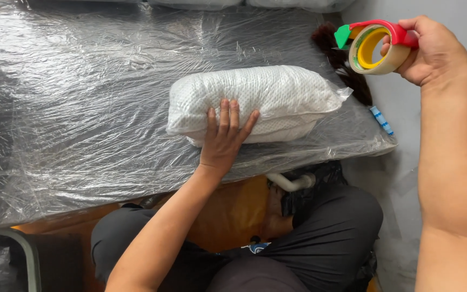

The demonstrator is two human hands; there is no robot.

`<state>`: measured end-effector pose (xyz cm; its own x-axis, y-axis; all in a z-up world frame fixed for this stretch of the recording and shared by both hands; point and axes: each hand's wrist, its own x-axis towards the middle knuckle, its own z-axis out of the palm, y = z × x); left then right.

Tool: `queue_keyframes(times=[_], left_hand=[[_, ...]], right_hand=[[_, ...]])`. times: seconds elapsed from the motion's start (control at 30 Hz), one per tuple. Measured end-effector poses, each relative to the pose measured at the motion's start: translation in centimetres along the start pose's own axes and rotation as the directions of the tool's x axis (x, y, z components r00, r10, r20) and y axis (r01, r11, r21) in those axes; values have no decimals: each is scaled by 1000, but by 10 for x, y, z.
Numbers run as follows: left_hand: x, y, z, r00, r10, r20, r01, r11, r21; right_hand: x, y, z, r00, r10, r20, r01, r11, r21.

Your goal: Wrapping a pillow in plastic wrap, rolling it tightly, and securing the roll with adhesive tape.

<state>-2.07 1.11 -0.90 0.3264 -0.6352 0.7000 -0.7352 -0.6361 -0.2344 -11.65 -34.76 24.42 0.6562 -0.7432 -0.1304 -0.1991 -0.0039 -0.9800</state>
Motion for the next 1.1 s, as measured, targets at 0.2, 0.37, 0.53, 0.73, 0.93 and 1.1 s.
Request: queue_keyframes(times=[0.2, 0.37, 0.53, 0.73, 0.93, 1.1], left_hand=[[3, -1, -3, 1000, 0, -28, 0, 1000, -4], [3, 0, 1, 999, -4, -39, 4, 1000, 3], [7, -3, -7, 998, 4, -61, -6, 1000, -23], [6, -2, -3, 998, -4, -64, 1, 999, -49], [7, -3, -4, 999, 4, -54, -5, 1000, -15], [8, -4, -6, 998, 2, -65, -4, 999, -35]], right_hand=[[-33, -22, 63, 996, -33, 87, 36, 999, -38], [-57, -32, 109, 990, 5, 141, 3, 999, -51], [-73, -30, 142, 986, 16, 169, -13, 1000, -19], [-92, -24, 163, 985, 7, 173, 2, 999, -52], [-106, -16, 170, 990, -11, 140, 28, 993, -117], [-118, -12, 173, 988, -2, 155, 26, 988, -151]])
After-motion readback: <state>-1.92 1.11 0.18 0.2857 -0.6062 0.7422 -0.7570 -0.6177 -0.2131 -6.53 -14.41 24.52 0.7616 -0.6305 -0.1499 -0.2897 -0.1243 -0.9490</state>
